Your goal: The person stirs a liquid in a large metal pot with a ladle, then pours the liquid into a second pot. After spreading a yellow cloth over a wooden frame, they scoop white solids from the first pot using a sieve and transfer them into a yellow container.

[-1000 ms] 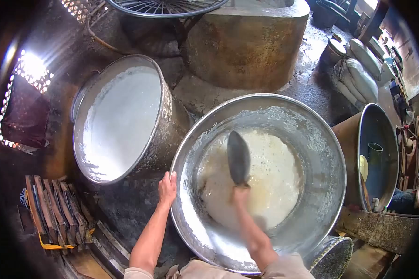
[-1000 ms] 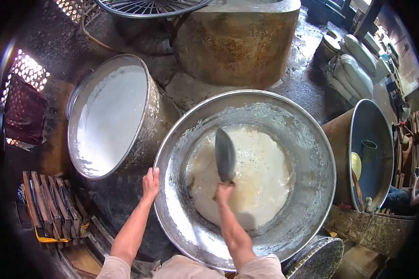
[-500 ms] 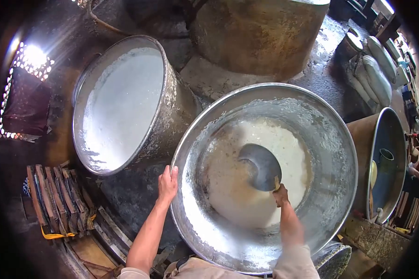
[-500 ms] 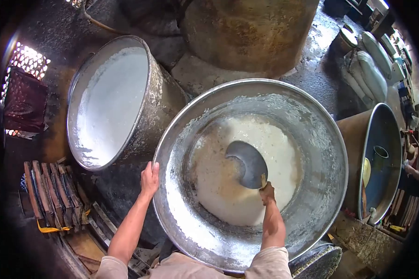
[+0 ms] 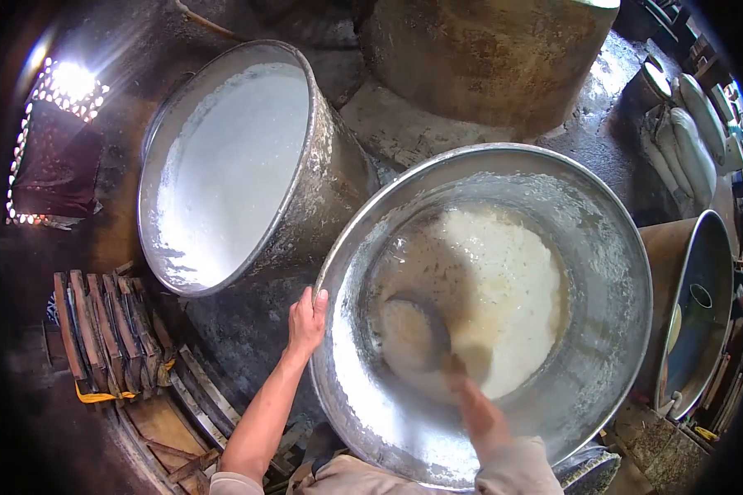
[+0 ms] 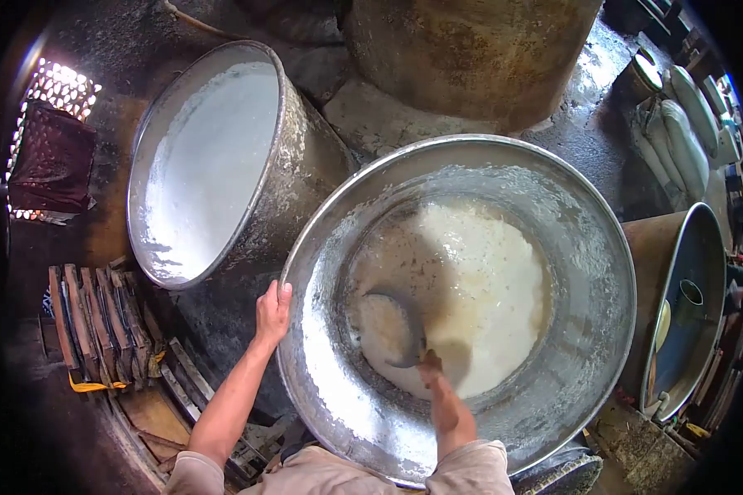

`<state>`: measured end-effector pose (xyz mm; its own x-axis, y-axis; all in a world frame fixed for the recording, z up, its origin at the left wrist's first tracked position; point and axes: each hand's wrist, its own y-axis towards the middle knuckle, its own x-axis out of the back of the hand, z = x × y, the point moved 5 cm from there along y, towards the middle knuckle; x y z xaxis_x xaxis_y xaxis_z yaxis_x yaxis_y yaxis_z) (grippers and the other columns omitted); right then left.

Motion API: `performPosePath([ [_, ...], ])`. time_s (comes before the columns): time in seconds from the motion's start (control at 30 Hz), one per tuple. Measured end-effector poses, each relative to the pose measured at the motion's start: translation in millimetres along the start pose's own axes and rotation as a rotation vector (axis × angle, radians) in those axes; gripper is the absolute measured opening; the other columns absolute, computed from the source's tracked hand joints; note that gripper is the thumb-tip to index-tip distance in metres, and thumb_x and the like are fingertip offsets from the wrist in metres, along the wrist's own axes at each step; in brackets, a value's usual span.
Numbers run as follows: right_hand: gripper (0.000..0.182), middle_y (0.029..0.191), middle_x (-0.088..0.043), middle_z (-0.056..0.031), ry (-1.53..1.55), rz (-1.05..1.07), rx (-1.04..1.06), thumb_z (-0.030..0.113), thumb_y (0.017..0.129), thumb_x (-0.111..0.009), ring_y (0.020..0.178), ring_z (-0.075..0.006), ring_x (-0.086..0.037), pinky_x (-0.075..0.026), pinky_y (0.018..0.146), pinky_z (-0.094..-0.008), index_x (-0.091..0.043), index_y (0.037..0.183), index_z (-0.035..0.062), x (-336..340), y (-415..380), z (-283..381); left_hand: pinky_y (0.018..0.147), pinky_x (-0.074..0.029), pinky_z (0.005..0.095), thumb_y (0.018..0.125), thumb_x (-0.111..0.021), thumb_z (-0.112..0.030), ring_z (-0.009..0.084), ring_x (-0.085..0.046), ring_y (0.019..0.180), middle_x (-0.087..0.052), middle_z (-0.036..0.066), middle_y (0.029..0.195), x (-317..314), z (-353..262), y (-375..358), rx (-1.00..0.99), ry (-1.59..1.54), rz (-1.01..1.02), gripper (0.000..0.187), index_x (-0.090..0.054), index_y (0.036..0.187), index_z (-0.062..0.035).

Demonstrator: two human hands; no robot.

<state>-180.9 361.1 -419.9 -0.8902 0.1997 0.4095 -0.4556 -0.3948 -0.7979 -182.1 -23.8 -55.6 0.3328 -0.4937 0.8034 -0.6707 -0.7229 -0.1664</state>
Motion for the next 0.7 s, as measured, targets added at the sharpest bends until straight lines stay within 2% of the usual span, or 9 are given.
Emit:
performPosePath([
  [0.07, 0.061, 0.074, -0.056, -0.0177, -0.183, -0.16, 0.173, 0.012, 0.07, -0.057, 0.064, -0.0272, -0.059, -0.048, 0.053, -0.0358, -0.029, 0.125, 0.0025, -52.5, -1.6, -0.6, 0.06, -0.039, 0.0474, 0.087, -0.038, -0.04, 0.0447, -0.052, 0.072, -0.053, 0.027, 0.071, 0.6, 0.1, -0.3, -0.002, 0.0, 0.007, 0.045, -0.048, 0.084, 0.0037],
  [0.17, 0.061, 0.083, -0.057, -0.0235, 0.055, -0.201, -0.071, 0.013, 0.067, -0.058, 0.079, -0.0342, -0.059, -0.047, 0.071, -0.0411, -0.031, 0.118, -0.0063, -64.9, -58.3, 55.0, 0.062, -0.039, 0.0478, 0.087, -0.037, -0.04, 0.0446, -0.052, 0.075, -0.054, 0.027, 0.074, 1.6, -1.3, -1.2, -0.007, 0.01, 0.015, 0.045, -0.048, 0.084, 0.0035],
  [0.27, 0.042, 0.086, -0.055, -0.0264, 0.211, -0.33, -0.231, 0.011, 0.067, -0.058, 0.081, -0.0398, -0.056, -0.045, 0.073, -0.0448, -0.036, 0.1, -0.0024, -44.1, -116.0, 105.3, 0.064, -0.039, 0.0482, 0.087, -0.036, -0.04, 0.0448, -0.052, 0.077, -0.054, 0.028, 0.077, -0.1, 0.8, -2.2, -0.023, 0.026, -0.007, 0.045, -0.048, 0.083, 0.003],
  [0.37, 0.043, 0.087, -0.057, -0.0234, 0.275, -0.457, -0.242, 0.015, 0.066, -0.057, 0.08, -0.0397, -0.056, -0.044, 0.073, -0.0458, -0.041, 0.102, -0.0037, -31.1, -147.4, 113.5, 0.066, -0.04, 0.0491, 0.087, -0.034, -0.042, 0.0454, -0.051, 0.08, -0.055, 0.029, 0.08, -1.0, 6.1, -4.1, -0.032, 0.045, -0.047, 0.047, -0.048, 0.083, 0.0025],
  [0.47, 0.05, 0.094, -0.051, -0.0302, 0.217, -0.603, 0.022, 0.009, 0.069, -0.053, 0.088, -0.0433, -0.05, -0.039, 0.078, -0.0471, -0.033, 0.113, -0.0062, 3.4, -159.9, 89.4, 0.066, -0.04, 0.0497, 0.087, -0.035, -0.042, 0.0452, -0.052, 0.078, -0.055, 0.028, 0.078, -1.4, 5.7, -4.0, -0.041, 0.047, -0.037, 0.046, -0.048, 0.085, 0.0023],
  [0.5, 0.055, 0.098, -0.05, -0.0299, 0.273, -0.443, -0.037, 0.009, 0.071, -0.051, 0.09, -0.0421, -0.05, -0.04, 0.079, -0.0449, -0.031, 0.119, -0.0052, 29.6, -160.5, 78.3, 0.066, -0.04, 0.0497, 0.087, -0.035, -0.042, 0.0452, -0.052, 0.078, -0.055, 0.028, 0.078, -2.1, 7.1, -4.2, -0.041, 0.043, -0.029, 0.046, -0.048, 0.085, 0.0023],
  [0.53, 0.056, 0.096, -0.053, -0.028, 0.45, -0.497, 0.015, 0.01, 0.071, -0.052, 0.087, -0.04, -0.053, -0.042, 0.077, -0.0428, -0.031, 0.121, -0.0021, 51.9, -157.6, 60.2, 0.065, -0.04, 0.0498, 0.087, -0.035, -0.041, 0.0452, -0.052, 0.077, -0.055, 0.028, 0.077, -1.8, 8.1, -4.2, -0.041, 0.055, -0.041, 0.045, -0.048, 0.084, 0.0019],
  [0.67, 0.051, 0.089, -0.059, -0.0224, 0.314, -0.56, 0.138, 0.01, 0.069, -0.055, 0.082, -0.0314, -0.059, -0.047, 0.072, -0.0373, -0.043, 0.118, 0.0039, 164.9, -128.1, 0.5, 0.064, -0.04, 0.0499, 0.087, -0.035, -0.043, 0.045, -0.052, 0.077, -0.055, 0.027, 0.076, 0.0, 1.2, -5.6, -0.039, 0.015, -0.02, 0.045, -0.049, 0.086, 0.0004],
  [0.7, 0.042, 0.085, -0.059, -0.0099, 0.298, -0.542, 0.06, 0.005, 0.067, -0.056, 0.076, -0.0161, -0.054, -0.045, 0.068, -0.0305, -0.049, 0.108, 0.0008, 194.1, -126.7, -4.5, 0.064, -0.04, 0.0498, 0.087, -0.034, -0.043, 0.0451, -0.052, 0.077, -0.055, 0.026, 0.075, 0.7, 0.6, -5.2, -0.036, 0.009, -0.029, 0.046, -0.049, 0.086, 0.0001],
])
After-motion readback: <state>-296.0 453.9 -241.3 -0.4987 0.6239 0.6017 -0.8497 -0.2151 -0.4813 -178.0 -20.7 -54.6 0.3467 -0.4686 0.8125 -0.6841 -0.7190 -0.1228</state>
